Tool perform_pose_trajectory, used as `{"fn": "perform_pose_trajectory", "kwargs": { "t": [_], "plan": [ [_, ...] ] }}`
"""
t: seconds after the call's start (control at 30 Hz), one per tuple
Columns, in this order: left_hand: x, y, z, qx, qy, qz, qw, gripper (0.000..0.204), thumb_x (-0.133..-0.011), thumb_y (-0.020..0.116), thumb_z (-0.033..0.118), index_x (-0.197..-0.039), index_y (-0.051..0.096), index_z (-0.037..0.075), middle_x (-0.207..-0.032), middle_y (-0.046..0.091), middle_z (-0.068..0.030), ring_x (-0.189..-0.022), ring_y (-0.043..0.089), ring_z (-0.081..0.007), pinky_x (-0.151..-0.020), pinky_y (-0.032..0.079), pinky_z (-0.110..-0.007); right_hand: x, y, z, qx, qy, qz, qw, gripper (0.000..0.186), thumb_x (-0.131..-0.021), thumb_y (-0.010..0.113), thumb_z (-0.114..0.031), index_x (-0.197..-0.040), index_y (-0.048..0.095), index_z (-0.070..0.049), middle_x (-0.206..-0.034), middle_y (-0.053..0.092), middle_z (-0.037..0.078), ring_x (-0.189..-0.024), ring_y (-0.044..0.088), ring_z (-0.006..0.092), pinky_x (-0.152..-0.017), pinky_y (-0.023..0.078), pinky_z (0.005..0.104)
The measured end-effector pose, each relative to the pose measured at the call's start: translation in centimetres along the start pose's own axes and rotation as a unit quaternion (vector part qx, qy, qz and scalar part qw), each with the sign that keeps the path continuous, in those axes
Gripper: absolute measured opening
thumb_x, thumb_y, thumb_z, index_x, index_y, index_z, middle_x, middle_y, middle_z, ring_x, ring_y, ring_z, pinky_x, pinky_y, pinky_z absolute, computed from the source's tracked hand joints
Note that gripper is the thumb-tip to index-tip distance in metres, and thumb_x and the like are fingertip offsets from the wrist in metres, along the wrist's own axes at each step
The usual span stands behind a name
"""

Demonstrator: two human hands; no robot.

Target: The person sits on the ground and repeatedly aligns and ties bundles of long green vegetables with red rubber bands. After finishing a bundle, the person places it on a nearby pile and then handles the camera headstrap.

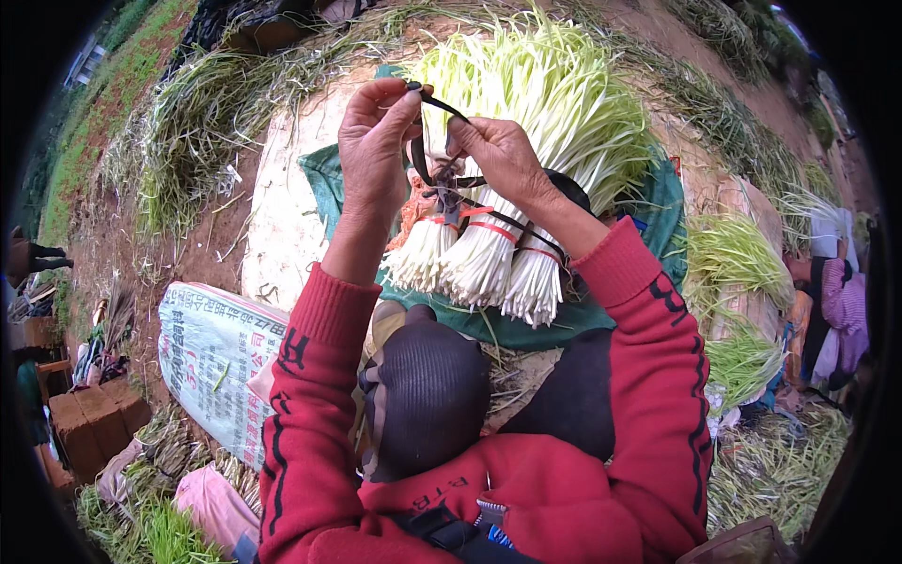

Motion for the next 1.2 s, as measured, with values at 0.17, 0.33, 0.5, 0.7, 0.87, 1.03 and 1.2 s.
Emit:
{"fn": "perform_pose_trajectory", "kwargs": {
  "t": [0.17,0.33,0.5,0.7,0.87,1.03,1.2],
  "plan": [
    [2.2,-1.9,-2.0,-0.126,0.042,0.005,0.991,0.020,-0.095,0.061,0.014,-0.109,0.061,-0.001,-0.100,0.070,-0.0102,-0.086,0.066,-0.0140,-0.079,0.052,-0.025,-0.4,-2.7,-1.0,0.070,0.052,-0.006,0.996,0.052,-0.100,0.049,-0.042,-0.067,0.063,-0.004,-0.065,0.061,0.000,-0.063,0.053,0.0078,-0.063,0.043,0.0244],
    [5.7,1.6,-5.8,-0.363,0.204,-0.168,0.893,0.025,-0.094,0.059,0.010,-0.118,0.062,0.001,-0.105,0.068,-0.0135,-0.097,0.065,-0.0220,-0.084,0.050,-0.030,0.4,-3.5,-3.6,0.003,0.039,0.019,0.999,0.053,-0.100,0.049,-0.041,-0.062,0.056,-0.005,-0.064,0.058,0.001,-0.063,0.048,0.0076,-0.061,0.039,0.0240],
    [3.5,1.8,-10.3,-0.274,0.043,-0.212,0.937,0.009,-0.096,0.058,0.011,-0.098,0.060,0.002,-0.070,0.055,-0.0006,-0.064,0.051,-0.0114,-0.059,0.043,-0.025,2.5,-5.2,-2.6,0.042,0.014,0.032,0.999,0.051,-0.100,0.051,-0.042,-0.079,0.066,0.003,-0.069,0.064,0.006,-0.067,0.057,0.0098,-0.065,0.047,0.0268],
    [3.0,0.8,-10.3,-0.101,-0.167,-0.128,0.972,0.020,-0.101,0.051,0.019,-0.093,0.058,0.001,-0.063,0.044,0.0058,-0.053,0.034,-0.0020,-0.049,0.027,-0.020,11.0,-10.4,1.7,0.384,-0.094,0.059,0.917,0.027,-0.092,0.061,-0.024,-0.111,0.067,-0.006,-0.098,0.065,0.010,-0.093,0.064,0.0264,-0.079,0.053,0.0336],
    [6.0,0.8,-9.6,-0.116,-0.213,-0.112,0.964,0.019,-0.101,0.050,0.019,-0.092,0.057,0.004,-0.062,0.041,0.0084,-0.052,0.032,-0.0018,-0.048,0.025,-0.020,13.3,-3.0,5.1,0.442,-0.158,-0.017,0.883,0.048,-0.088,0.062,-0.041,-0.121,0.061,-0.007,-0.128,0.057,0.013,-0.127,0.048,0.0323,-0.105,0.039,0.0478],
    [8.4,1.7,-8.5,-0.153,-0.181,-0.088,0.968,0.019,-0.100,0.052,0.021,-0.098,0.061,0.005,-0.058,0.039,0.0091,-0.049,0.029,-0.0013,-0.046,0.021,-0.021,13.4,-3.0,6.8,0.386,-0.157,0.058,0.907,0.032,-0.091,0.060,-0.027,-0.116,0.064,-0.008,-0.126,0.060,0.008,-0.126,0.050,0.0291,-0.104,0.038,0.0487],
    [13.7,15.5,-8.1,-0.249,-0.126,-0.343,0.897,0.018,-0.099,0.056,0.020,-0.099,0.063,0.004,-0.069,0.050,0.0079,-0.060,0.040,-0.0006,-0.054,0.032,-0.017,13.9,-3.2,10.5,0.257,-0.042,0.059,0.964,0.038,-0.082,0.067,-0.035,-0.112,0.064,-0.011,-0.116,0.062,0.009,-0.115,0.055,0.0299,-0.100,0.042,0.0427]
  ]
}}
Point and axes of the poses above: each hand's wrist, its own x-axis away from the middle knuckle, its own y-axis out of the palm, z = x × y, the point moved 8 cm from there along -x, towards the middle knuckle
